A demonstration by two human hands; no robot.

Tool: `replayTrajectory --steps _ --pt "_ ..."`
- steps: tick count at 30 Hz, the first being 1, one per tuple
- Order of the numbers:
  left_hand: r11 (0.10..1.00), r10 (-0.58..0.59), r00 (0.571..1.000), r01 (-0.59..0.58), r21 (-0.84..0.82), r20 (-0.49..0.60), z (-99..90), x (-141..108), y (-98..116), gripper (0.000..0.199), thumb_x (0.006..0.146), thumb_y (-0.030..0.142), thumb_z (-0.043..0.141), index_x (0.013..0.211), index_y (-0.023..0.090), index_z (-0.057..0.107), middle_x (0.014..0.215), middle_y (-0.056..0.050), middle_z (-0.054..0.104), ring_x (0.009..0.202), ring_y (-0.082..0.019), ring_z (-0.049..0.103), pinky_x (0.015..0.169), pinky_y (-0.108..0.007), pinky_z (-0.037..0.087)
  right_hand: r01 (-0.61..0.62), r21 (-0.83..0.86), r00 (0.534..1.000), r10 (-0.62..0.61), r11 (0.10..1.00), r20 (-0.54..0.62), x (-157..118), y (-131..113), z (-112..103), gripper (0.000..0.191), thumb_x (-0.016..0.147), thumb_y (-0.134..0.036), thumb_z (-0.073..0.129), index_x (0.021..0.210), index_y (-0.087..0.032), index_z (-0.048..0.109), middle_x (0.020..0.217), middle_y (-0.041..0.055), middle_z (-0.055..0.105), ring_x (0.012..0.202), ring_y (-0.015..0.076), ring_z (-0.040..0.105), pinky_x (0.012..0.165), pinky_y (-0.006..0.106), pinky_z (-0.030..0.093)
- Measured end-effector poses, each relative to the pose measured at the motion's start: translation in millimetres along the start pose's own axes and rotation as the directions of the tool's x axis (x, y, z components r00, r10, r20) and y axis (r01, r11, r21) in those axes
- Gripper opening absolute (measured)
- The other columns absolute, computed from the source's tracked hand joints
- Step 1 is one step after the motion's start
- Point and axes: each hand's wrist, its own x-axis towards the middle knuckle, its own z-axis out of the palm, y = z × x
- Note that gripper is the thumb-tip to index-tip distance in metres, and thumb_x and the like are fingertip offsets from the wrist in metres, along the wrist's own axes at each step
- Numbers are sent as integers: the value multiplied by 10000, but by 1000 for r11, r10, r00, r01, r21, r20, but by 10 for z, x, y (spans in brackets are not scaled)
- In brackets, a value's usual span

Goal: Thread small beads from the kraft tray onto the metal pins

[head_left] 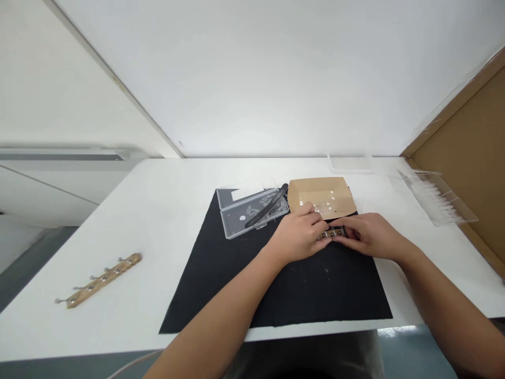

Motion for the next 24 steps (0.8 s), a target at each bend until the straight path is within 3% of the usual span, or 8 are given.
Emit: replayTrajectory --steps 11,15,24 --pt "999 -24 1000 25 -34 20 -19 -1 12 224 1003 366 630 982 176 747 885 -66 733 927 -254 611 804 -359 545 -2 -6 1000 2 1000 4 -1 8 10 325 1027 -445 631 1325 -317 661 703 -54 663 623 133 605 613 257 372" --pt "999 -34 999 35 -33 27 -48 -6 -2 279 978 425 667 1061 167 732 915 -68 742 943 -259 624 806 -372 555 1 -7 1000 -1 1000 0 -2 17 22 333 1033 -455 623 1334 -319 661 695 -57 662 614 128 601 606 255 367" --pt "998 -63 997 62 17 37 -124 -21 -73 312 951 492 702 953 182 733 827 -60 703 892 -250 614 742 -357 524 0 -17 1000 0 1000 -11 -6 32 36 340 1035 -479 607 1316 -297 667 700 -47 668 624 140 612 613 268 386"
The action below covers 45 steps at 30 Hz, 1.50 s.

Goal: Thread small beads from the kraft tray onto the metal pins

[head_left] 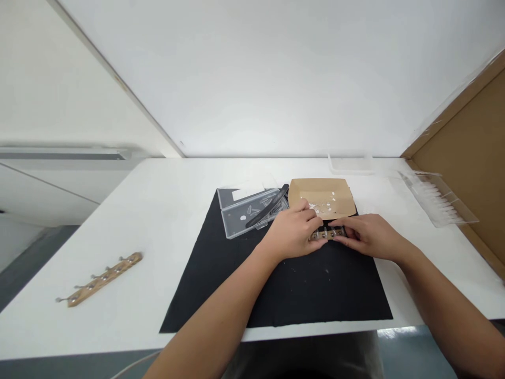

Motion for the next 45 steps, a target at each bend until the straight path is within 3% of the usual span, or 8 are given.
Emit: replayTrajectory --steps 7,13,20,23,26,29,34,45 --pt "1000 -12 1000 12 12 6 21 -7 -7 337 934 522 727 948 186 734 807 -54 707 879 -245 609 684 -338 483 -13 6 1000 13 1000 17 7 -16 -15 347 1041 -486 593 1321 -295 666 705 -38 677 635 149 625 614 269 387" --pt "998 32 999 -33 60 27 -21 -15 -67 531 887 696 722 952 169 725 820 -71 700 900 -265 608 705 -355 484 -21 -7 999 21 1000 25 12 -22 -18 332 1042 -476 598 1309 -290 664 719 -37 684 641 150 629 621 267 378" --pt "990 60 997 -64 124 40 -54 -41 -130 560 876 708 732 984 159 704 753 -65 701 878 -268 607 648 -336 449 -11 -4 1000 11 1000 14 6 -8 -7 346 1042 -477 594 1320 -281 664 717 -31 684 636 147 625 618 270 381" --pt "990 66 997 -59 125 -49 -57 -36 -126 563 915 713 680 1004 156 699 736 -61 699 855 -258 611 641 -334 458 -16 7 1000 16 1000 19 6 -6 -14 346 1043 -485 589 1319 -290 666 711 -38 677 629 142 620 617 269 386" --pt "992 -7 979 32 119 -202 -46 -18 -114 333 1023 494 626 946 176 689 708 -37 692 818 -223 617 655 -319 476 -13 13 1000 12 1000 19 5 -4 -17 348 1042 -490 585 1315 -292 672 709 -40 677 626 140 619 617 270 391" --pt "983 -95 943 139 118 -318 -27 3 -109 208 1041 278 577 863 200 653 669 -15 673 775 -197 611 647 -299 470 -7 9 1000 7 1000 15 4 3 -10 354 1041 -493 584 1317 -289 671 709 -39 679 626 142 617 618 271 388" --pt "953 -188 860 276 122 -475 7 21 -110 115 1034 231 593 934 199 638 672 -13 667 765 -195 614 597 -286 431 -6 3 1000 6 1000 19 2 4 -17 347 1042 -489 589 1317 -290 664 711 -40 676 625 140 613 614 267 380" --pt "924 -327 820 383 24 -469 29 24 -79 198 1105 221 428 1028 184 606 716 -40 667 841 -209 637 625 -288 470 -113 -40 990 116 993 86 -43 91 -163 397 922 -526 735 1239 -290 692 697 -50 677 604 147 618 579 281 352"
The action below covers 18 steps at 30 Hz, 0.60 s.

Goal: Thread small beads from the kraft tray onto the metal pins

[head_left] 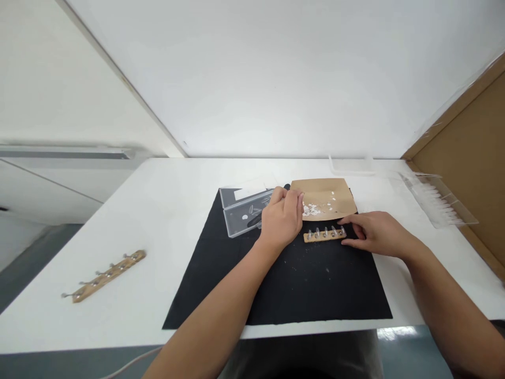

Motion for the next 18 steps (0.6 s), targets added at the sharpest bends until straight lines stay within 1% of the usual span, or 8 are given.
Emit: replayTrajectory --steps 5,9,12,16,18 --pt "999 39 999 -40 -15 -11 -19 -7 13 147 1072 203 470 1138 184 599 789 -56 707 896 -227 649 651 -305 496 -28 42 998 26 999 59 31 55 -1 331 910 -544 754 1133 -301 741 692 -43 674 615 153 617 589 285 366" --pt "996 89 994 -91 -19 -66 -8 -11 -4 182 1003 200 562 1181 168 584 797 -59 713 895 -245 642 672 -320 509 -70 123 995 60 990 83 83 95 27 366 892 -599 767 1096 -295 756 685 -44 665 615 150 607 591 279 368" --pt "996 90 992 -92 -19 -93 21 -14 -32 242 961 179 604 1200 162 572 793 -51 711 892 -251 627 668 -320 510 -76 181 996 64 981 70 112 107 45 391 872 -630 775 1046 -280 765 665 -44 645 605 148 593 588 272 365" --pt "996 85 993 -87 -17 -80 55 -24 -54 266 942 175 618 1204 167 570 795 -46 701 883 -250 625 687 -328 521 -81 213 995 65 974 81 112 67 42 362 885 -602 765 989 -255 761 656 -43 648 590 138 577 593 265 370" --pt "996 80 994 -82 -23 -80 64 -30 -57 278 937 180 626 1209 166 568 800 -45 697 889 -252 628 688 -329 519 -85 220 994 69 972 82 99 42 28 352 891 -581 758 996 -245 756 654 -42 653 582 136 576 590 264 376"
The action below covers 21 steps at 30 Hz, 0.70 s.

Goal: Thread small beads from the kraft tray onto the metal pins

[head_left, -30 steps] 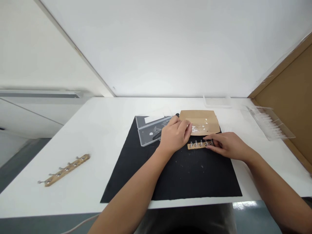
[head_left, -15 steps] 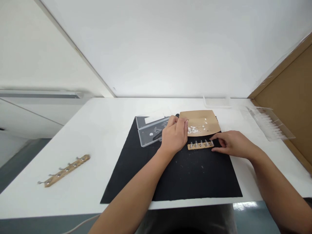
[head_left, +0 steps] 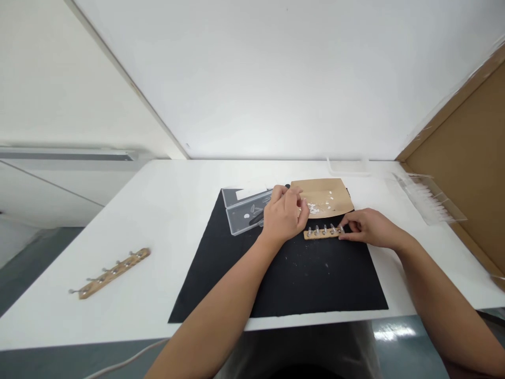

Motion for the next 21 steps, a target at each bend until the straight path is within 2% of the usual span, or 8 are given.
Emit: replayTrajectory --steps 6,9,13,17,19,21 --pt "1000 -23 1000 23 -14 -9 38 -18 -28 299 928 186 625 1217 169 556 824 -44 693 937 -261 632 729 -337 519 -52 96 999 52 994 4 -154 101 -100 373 873 -589 751 979 -233 722 634 -45 642 562 138 557 591 277 422" --pt "999 -20 999 19 -44 -28 65 -24 -41 349 925 177 618 1262 166 529 818 -41 685 964 -266 632 753 -342 526 -96 123 990 108 988 -91 -376 230 -108 408 862 -624 755 973 -235 701 702 -20 677 631 153 600 624 281 454" --pt "996 -4 998 -1 -84 -58 88 -26 -28 429 913 152 614 1322 167 485 830 -39 690 967 -266 619 752 -341 533 -180 136 958 205 974 -200 -820 387 43 427 864 -652 745 916 -245 626 722 -4 672 629 164 592 581 283 428" --pt "991 33 999 -38 -126 -39 109 -24 -6 426 904 153 619 1308 162 485 830 -43 689 953 -271 593 725 -340 533 -291 105 890 310 951 -335 -1273 483 281 387 860 -596 745 842 -263 549 661 -15 637 583 173 569 574 302 440" --pt "987 65 998 -66 -144 -16 122 -25 -3 417 905 150 611 1304 157 490 829 -47 687 954 -277 586 732 -350 536 -327 86 837 331 941 -435 -1465 495 389 378 847 -583 741 824 -270 532 696 -6 661 567 171 561 587 315 457" --pt "984 88 996 -87 -155 -1 134 -26 -5 407 907 148 604 1300 155 497 834 -53 689 960 -282 587 746 -364 541 -363 108 761 361 926 -539 -1637 492 485 397 820 -586 751 798 -269 513 809 28 723 540 163 537 563 330 455"
